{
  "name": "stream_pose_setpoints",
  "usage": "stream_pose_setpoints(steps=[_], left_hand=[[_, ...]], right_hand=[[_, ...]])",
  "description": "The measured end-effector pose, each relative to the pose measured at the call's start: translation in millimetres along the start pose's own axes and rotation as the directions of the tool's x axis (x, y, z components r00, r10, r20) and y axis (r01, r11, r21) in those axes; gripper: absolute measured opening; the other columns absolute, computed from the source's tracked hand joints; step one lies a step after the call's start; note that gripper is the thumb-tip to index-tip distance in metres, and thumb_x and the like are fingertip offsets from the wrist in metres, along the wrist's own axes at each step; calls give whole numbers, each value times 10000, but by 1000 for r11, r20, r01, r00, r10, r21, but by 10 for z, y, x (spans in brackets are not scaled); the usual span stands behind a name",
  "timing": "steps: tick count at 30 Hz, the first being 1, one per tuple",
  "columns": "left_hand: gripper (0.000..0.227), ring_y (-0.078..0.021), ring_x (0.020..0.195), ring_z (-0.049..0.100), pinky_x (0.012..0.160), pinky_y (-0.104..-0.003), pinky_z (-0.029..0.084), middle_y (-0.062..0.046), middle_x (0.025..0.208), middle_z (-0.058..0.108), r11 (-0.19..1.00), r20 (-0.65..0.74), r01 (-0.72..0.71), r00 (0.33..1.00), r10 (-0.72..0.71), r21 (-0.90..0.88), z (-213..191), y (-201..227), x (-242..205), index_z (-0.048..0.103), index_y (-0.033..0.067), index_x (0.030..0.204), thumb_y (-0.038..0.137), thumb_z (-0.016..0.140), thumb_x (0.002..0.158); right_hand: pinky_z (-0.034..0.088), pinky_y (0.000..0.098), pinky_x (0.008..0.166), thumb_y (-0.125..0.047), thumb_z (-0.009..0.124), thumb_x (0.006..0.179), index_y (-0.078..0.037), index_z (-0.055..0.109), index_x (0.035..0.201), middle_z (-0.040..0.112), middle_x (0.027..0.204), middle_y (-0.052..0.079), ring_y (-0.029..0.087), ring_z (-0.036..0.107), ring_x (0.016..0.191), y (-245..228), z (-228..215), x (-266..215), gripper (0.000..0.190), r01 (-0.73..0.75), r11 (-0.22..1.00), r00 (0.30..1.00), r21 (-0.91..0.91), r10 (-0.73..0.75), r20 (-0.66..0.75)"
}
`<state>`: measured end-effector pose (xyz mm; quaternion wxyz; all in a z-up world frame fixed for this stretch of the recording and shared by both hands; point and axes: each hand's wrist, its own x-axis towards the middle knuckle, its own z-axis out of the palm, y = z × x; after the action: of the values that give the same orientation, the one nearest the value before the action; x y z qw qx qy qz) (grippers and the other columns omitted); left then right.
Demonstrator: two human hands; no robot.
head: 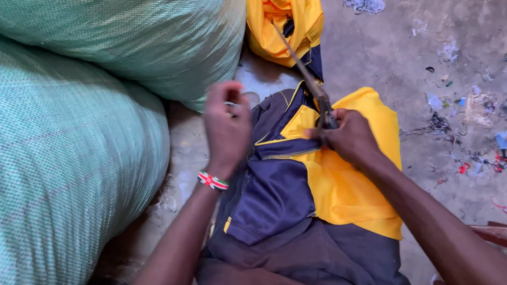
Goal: Trim excess fabric and threads from garment pieces using tailor's scissors
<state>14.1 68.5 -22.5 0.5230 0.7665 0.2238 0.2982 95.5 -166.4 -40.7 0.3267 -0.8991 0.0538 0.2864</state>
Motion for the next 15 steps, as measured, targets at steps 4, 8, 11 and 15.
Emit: stream_pose_setpoints(steps=[4, 8, 11, 15], left_hand=[[137, -308, 904, 708, 734, -371, 609, -78, 947, 670, 978, 442, -168, 874, 204, -120, 62, 407, -189, 683, 132, 1013, 99, 728, 888], [471, -446, 967, 719, 760, -541, 572, -192, 1031, 739, 978, 741, -204, 651, 165, -38, 97, 520, -302, 576, 61, 1317, 155, 719, 878], [325, -446, 874, 718, 706, -521, 577, -169, 930, 741, 928, 775, -372, 590, 228, 10, 117, 416, -337, 618, 105, 1240, 145, 622, 918], [135, -433, 842, 681, 654, -477, 556, -111, 903, 687, 796, 784, -605, 481, 391, -25, 82, 416, -285, 650, 105, 995, 103, 601, 870]], right_hand=[[489, 243, 476, -104, 853, 692, -132, 654, 850, 580, 579, -14, 142, 602, 481, 157, -5, 192, 256, 146, 913, 989, 381, -125, -78], [491, 221, 463, -38, 893, 706, -109, 596, 915, 553, 651, -27, 131, 601, 522, -127, -297, -23, 370, 139, 652, 990, 746, -79, -116], [643, 316, 554, 59, 816, 742, -89, 602, 907, 578, 691, 3, 183, 693, 606, -251, -509, -121, 308, 85, 522, 996, 849, -32, -81], [675, 360, 623, 59, 793, 772, -86, 596, 861, 579, 720, -28, 176, 700, 658, -238, -533, -216, 260, 60, 508, 998, 859, -7, -66]])
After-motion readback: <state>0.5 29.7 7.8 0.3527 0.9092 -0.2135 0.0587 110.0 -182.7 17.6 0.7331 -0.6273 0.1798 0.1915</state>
